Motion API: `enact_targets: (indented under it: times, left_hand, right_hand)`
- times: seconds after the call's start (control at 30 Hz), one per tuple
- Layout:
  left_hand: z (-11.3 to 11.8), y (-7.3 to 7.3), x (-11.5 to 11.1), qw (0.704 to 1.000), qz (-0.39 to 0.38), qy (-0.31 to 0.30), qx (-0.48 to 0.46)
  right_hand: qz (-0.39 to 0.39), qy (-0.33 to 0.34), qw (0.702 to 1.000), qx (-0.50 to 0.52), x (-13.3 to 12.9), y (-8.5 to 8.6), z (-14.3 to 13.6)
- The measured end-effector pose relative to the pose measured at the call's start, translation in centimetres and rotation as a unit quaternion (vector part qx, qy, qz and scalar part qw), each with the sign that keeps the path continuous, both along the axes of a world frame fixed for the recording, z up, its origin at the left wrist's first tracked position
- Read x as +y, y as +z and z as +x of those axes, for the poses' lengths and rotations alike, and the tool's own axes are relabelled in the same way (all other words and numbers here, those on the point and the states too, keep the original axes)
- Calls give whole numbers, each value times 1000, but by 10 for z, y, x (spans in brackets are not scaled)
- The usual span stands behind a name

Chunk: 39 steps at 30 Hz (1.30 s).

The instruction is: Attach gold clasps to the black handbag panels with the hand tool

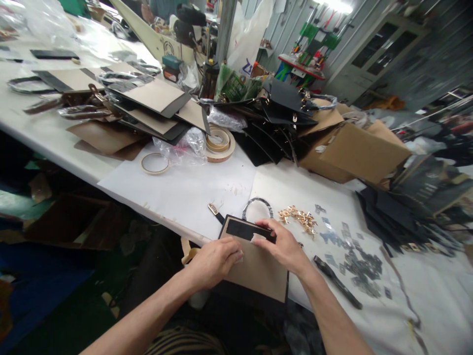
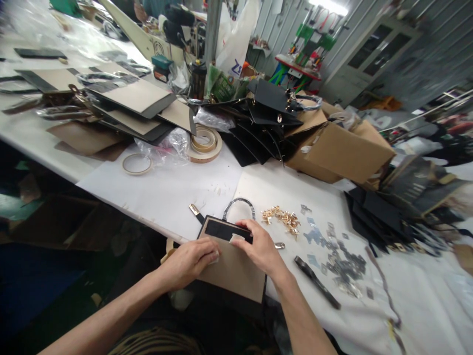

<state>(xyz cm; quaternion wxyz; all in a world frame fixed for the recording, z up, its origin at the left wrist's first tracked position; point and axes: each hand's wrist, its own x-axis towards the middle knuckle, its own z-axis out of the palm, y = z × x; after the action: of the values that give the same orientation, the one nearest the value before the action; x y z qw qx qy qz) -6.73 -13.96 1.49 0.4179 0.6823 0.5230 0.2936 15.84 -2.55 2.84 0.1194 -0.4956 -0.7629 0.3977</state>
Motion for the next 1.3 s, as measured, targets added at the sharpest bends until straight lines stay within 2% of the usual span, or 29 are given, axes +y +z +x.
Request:
enact_targets:
  times: [0.13, 0.23, 0.3, 0.4, 0.53, 0.67, 0.73, 0.8, 0.9, 0.97, 1.03, 1.1, 1.3]
  left_hand:
    - [2, -2, -4, 1000, -1, 12, -10]
    - [4, -4, -6, 1000, 1, 21, -16]
    - [4, -5, -6, 1000, 4, 25, -18]
    - [5, -7, -6, 999, 5, 28, -20]
    - [6, -9, -7, 998, 4, 48, -32]
    - [-2, -12, -18, 992, 12, 70, -104]
    - [-12, -16, -27, 981, 4, 110, -160]
    - [-29, -23, -35, 963, 13, 200, -180]
    - [-66, -35, -45, 919, 62, 362, -144]
    - [-90, -42, -49, 894, 73, 426, -120]
    - [-107, -45, -51, 884, 62, 452, -105]
    - [-114, -47, -49, 883, 44, 456, -100]
    - [-102, -49, -38, 895, 44, 442, -42]
  right_hand:
    - [-91, -2, 994, 52, 15, -9, 0]
    - [-126, -23, 986, 110, 18, -19, 1]
    - [-103, -40, 987, 118, 16, -24, 2]
    - [-21, -41, 995, 93, 9, -24, 6]
    - [28, 17, 998, 57, 2, -18, 7]
    - [67, 10, 998, 19, -4, -20, 7]
    - [82, -2, 997, 16, -6, -28, 11]
    - [84, -10, 996, 19, -3, -40, 17]
    - [105, -36, 994, 21, 7, -65, 24]
    - [108, -41, 993, 22, 12, -77, 27]
    - [109, -42, 993, 26, 13, -82, 28]
    - [117, -46, 992, 31, 9, -81, 27]
    - [140, -60, 987, 59, -2, -63, 16]
